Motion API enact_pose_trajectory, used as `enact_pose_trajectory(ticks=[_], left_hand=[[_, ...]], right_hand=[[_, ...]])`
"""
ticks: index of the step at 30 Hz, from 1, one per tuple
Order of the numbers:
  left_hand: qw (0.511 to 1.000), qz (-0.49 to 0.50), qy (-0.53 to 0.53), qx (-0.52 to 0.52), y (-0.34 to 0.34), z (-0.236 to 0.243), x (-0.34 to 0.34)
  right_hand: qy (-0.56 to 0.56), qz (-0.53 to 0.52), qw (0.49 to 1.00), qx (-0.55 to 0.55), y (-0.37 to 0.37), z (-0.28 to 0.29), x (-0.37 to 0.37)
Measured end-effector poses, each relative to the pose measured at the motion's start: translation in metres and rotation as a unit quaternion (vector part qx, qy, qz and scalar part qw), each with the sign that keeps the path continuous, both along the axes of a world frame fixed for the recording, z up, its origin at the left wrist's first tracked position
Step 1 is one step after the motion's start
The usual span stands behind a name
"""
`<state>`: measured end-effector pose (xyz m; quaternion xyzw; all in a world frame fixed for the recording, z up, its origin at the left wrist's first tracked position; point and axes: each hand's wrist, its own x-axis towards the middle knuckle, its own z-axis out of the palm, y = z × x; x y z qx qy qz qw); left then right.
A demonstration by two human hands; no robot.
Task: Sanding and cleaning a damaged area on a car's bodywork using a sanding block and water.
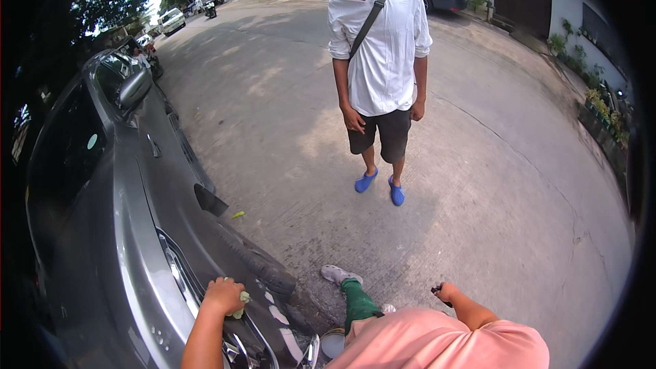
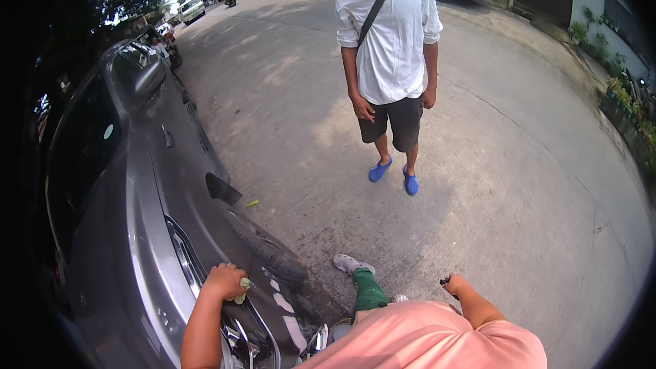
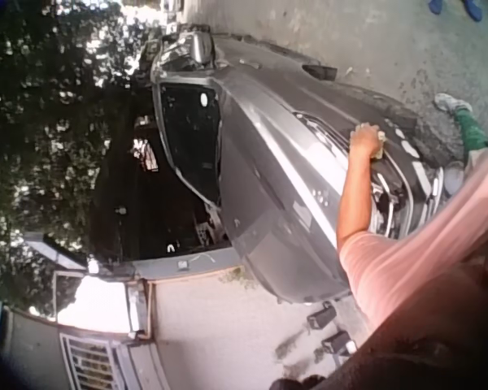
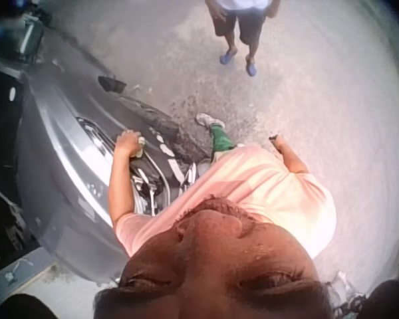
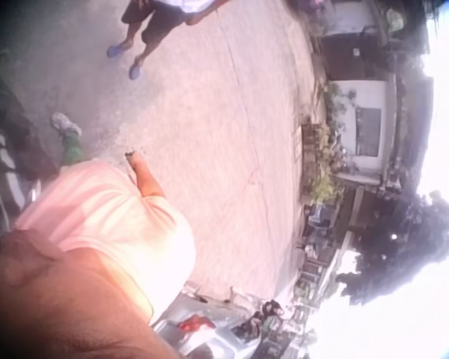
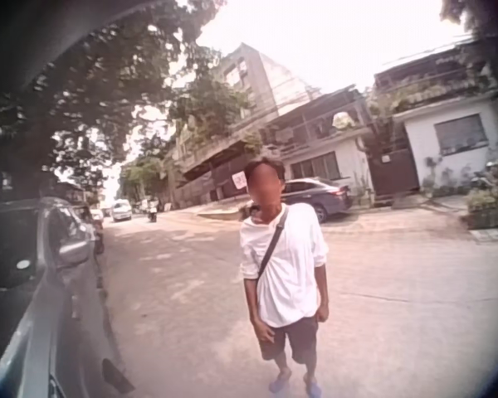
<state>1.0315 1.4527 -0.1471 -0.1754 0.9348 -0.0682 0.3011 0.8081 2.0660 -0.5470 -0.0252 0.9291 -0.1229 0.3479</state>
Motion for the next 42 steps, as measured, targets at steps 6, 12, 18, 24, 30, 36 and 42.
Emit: enact_pose_trajectory(ticks=[6,12,18,24,30,36,42], left_hand=[[1.000,-0.020,0.006,-0.012,-0.005,-0.008,0.001],[0.995,-0.090,0.036,0.006,-0.005,-0.016,0.008],[0.994,-0.111,0.001,0.020,-0.016,-0.022,-0.001],[0.986,-0.149,-0.014,0.070,-0.004,0.005,-0.003],[0.982,-0.153,-0.041,0.099,0.035,0.049,-0.012],[0.975,-0.168,-0.075,0.125,0.030,0.061,-0.021],[0.978,-0.184,-0.022,0.099,0.014,0.031,-0.009]], right_hand=[[0.003,-0.057,0.998,0.029,0.036,0.015,0.022],[-0.002,-0.198,0.980,0.010,0.096,0.039,0.067],[0.076,-0.369,0.926,-0.014,0.160,0.097,0.131],[0.122,-0.489,0.863,-0.014,0.160,0.161,0.190],[0.378,-0.660,0.636,-0.135,0.122,0.250,0.145],[0.661,-0.541,0.419,-0.307,0.101,0.408,0.119],[0.755,-0.457,0.307,-0.357,0.146,0.496,0.159]])
